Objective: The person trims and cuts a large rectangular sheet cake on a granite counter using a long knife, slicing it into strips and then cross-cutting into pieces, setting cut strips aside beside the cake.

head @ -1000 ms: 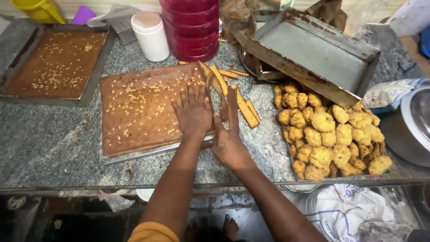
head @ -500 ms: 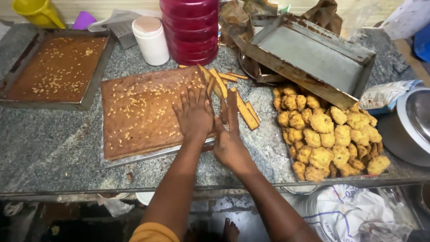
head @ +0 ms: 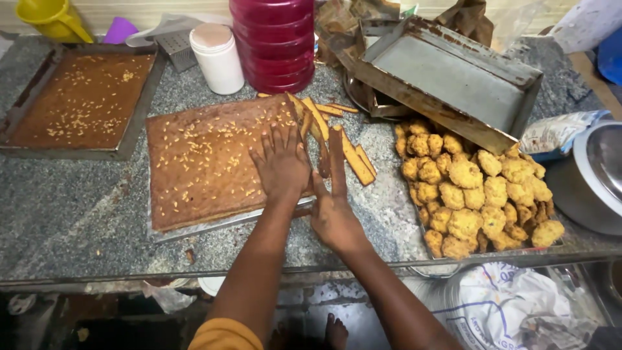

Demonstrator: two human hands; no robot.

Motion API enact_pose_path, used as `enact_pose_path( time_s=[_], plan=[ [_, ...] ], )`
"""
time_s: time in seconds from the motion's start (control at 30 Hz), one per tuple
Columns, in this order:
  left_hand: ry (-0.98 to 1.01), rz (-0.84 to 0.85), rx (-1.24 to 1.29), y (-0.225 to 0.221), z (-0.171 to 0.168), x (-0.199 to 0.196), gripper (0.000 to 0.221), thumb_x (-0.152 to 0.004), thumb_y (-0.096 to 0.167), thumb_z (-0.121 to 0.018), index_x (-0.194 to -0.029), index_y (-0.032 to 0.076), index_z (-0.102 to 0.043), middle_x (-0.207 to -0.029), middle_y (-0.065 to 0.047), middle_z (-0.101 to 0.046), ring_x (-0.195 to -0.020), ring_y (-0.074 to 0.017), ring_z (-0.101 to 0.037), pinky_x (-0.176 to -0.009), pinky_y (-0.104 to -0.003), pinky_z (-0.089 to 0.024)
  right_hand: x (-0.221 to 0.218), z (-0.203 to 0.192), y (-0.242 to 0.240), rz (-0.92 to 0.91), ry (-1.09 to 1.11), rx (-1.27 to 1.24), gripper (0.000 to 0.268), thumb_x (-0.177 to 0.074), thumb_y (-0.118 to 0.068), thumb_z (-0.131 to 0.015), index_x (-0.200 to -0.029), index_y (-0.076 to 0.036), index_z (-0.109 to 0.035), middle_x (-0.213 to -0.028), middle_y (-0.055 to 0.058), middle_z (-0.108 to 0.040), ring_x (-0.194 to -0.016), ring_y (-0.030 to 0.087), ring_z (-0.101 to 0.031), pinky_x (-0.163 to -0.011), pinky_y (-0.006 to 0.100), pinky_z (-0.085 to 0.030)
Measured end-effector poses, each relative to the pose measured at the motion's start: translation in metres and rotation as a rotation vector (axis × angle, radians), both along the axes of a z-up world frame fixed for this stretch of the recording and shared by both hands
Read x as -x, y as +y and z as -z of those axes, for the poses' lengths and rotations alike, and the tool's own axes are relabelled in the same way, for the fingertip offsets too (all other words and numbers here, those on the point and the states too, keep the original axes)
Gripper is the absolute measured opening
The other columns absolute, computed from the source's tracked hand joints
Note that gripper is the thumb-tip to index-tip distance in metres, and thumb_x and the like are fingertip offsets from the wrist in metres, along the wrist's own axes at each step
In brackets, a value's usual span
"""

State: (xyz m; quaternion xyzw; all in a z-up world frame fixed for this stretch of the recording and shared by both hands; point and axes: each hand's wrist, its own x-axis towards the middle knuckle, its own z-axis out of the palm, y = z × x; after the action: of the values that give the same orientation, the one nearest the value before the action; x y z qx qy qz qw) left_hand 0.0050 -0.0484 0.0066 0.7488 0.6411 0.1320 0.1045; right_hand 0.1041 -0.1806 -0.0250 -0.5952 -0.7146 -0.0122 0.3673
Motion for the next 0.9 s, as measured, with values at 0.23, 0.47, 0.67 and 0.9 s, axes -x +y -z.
enact_pose_path(
  time_s=[0.23,0.47,0.67,0.9],
  plan=[
    [-0.005,0.008,-0.006,-0.002,-0.004,0.000,0.061,-0.102,0.039,-0.034,-0.162,0.028,-0.027,-0.170,-0.011,-0.015,-0.157,-0.0343,-0.012,-0.123,-0.063,-0.007,0.013,-0.048,-0.022,0.146,0.195,0.750,0.072,-0.093,-0.014,-0.050,-0.160,-0.018,-0.026,-0.097,0.036,-0.069,-0.092,0.052,-0.067,-0.088,0.060,-0.049],
    [-0.011,0.009,0.011,-0.001,-0.005,0.000,0.060,-0.102,0.038,-0.032,-0.161,0.028,-0.026,-0.171,-0.010,-0.012,-0.157,-0.0337,-0.010,-0.122,-0.064,-0.006,0.013,-0.031,-0.031,0.099,0.225,0.516,0.068,-0.092,-0.009,-0.050,-0.157,-0.009,-0.031,-0.086,0.034,-0.068,-0.080,0.051,-0.067,-0.077,0.061,-0.051],
    [0.024,0.027,0.055,-0.001,-0.009,0.001,0.062,-0.102,0.038,-0.030,-0.162,0.028,-0.021,-0.170,-0.010,-0.009,-0.156,-0.0340,-0.006,-0.121,-0.063,-0.003,0.017,-0.021,-0.044,0.044,0.219,0.360,0.065,-0.094,-0.007,-0.052,-0.156,-0.003,-0.031,-0.077,0.031,-0.067,-0.071,0.049,-0.066,-0.069,0.059,-0.051],
    [0.009,0.015,0.059,-0.003,-0.007,0.000,0.062,-0.101,0.038,-0.031,-0.162,0.029,-0.023,-0.170,-0.010,-0.015,-0.157,-0.0336,-0.008,-0.122,-0.063,-0.004,0.012,-0.015,-0.026,0.064,0.182,0.405,0.066,-0.095,-0.007,-0.052,-0.158,-0.007,-0.030,-0.079,0.033,-0.067,-0.074,0.053,-0.064,-0.070,0.063,-0.048]
  ],
)
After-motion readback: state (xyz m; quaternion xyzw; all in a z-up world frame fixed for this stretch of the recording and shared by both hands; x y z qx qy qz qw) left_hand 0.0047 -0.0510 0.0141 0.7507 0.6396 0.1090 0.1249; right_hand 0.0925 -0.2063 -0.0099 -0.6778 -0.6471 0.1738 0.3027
